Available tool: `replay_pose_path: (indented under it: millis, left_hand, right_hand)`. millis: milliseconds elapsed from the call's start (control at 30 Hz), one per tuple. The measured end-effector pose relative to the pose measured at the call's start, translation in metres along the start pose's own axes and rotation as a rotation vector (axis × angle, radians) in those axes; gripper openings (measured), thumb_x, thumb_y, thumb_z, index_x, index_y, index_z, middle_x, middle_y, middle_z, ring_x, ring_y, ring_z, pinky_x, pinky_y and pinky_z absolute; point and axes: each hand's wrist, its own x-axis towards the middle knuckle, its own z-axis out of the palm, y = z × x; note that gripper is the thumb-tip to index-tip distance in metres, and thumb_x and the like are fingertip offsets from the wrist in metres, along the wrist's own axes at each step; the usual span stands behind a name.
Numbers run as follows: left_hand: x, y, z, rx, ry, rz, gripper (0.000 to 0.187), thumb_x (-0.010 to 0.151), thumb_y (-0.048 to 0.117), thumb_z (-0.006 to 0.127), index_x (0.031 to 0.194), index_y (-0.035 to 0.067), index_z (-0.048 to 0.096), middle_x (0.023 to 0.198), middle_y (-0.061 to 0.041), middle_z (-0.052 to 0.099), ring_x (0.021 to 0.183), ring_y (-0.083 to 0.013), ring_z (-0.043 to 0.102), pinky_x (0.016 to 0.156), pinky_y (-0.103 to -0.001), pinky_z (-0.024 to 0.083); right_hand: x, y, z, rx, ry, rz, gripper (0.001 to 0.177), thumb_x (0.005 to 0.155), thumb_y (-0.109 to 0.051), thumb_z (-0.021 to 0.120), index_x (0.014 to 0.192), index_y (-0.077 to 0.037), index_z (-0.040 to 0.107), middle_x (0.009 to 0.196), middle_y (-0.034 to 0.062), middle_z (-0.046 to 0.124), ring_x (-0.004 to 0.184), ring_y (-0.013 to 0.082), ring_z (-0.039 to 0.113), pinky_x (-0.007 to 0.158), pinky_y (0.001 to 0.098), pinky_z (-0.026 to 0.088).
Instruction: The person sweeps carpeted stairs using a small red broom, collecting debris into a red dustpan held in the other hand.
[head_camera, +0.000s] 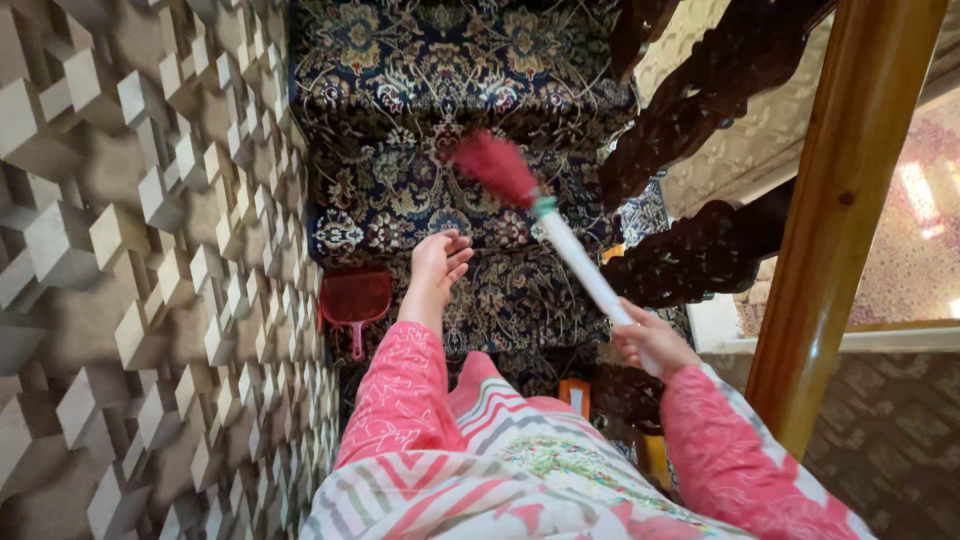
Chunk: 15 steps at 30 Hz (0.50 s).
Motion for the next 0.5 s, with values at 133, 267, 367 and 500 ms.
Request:
replay_pose_path:
  millis: [133,267,367,500]
  left_hand:
    - [-0.002,-0.008,0.002,0.012,-0.011,-0.041,0.027,0.099,0.024,0.052,0.120,0.014,0.064,0.103,-0.004,0.076,0.082,-0.0177,0.072,0.071,-0.035,0.052]
    - [-0.006,-0.020,-0.013,-0.011,0.036,-0.052,0.028,0.099,0.023,0.049,0.120,0.013,0.064,0.104,-0.004,0.076,0.083,-0.0190,0.072,0.070,-0.036,0.053]
    - [-0.001,-0.024,-0.022,-0.056,0.081,-0.083,0.027,0.099,0.024,0.050,0.120,0.013,0.064,0.104,-0.005,0.076,0.083,-0.0195,0.072,0.070,-0.036,0.053]
    - [0.000,-0.027,-0.028,-0.090,0.099,-0.077,0.027,0.099,0.025,0.051,0.120,0.013,0.063,0.103,-0.005,0.076,0.083,-0.0196,0.072,0.070,-0.036,0.052]
  right_hand:
    - [0.023,0.015,-0.020,0.196,0.064,0.026,0.058,0.096,-0.011,0.055,0.150,-0.021,0.035,0.073,-0.0023,0.050,0.052,0.0057,0.046,0.042,0.0190,0.038]
    - [0.070,0.049,0.020,0.246,0.002,0.083,0.052,0.099,-0.006,0.057,0.147,-0.015,0.038,0.071,-0.0020,0.047,0.049,0.0059,0.043,0.040,0.0191,0.038]
    - [0.060,0.066,0.077,-0.036,-0.029,0.210,0.070,0.094,-0.005,0.057,0.155,-0.034,0.037,0.066,-0.0022,0.044,0.046,0.0068,0.041,0.038,0.0215,0.036]
    - [0.025,0.047,0.117,-0.209,-0.175,0.218,0.076,0.093,-0.007,0.060,0.159,-0.033,0.034,0.069,-0.0023,0.051,0.048,0.0062,0.042,0.040,0.0214,0.036]
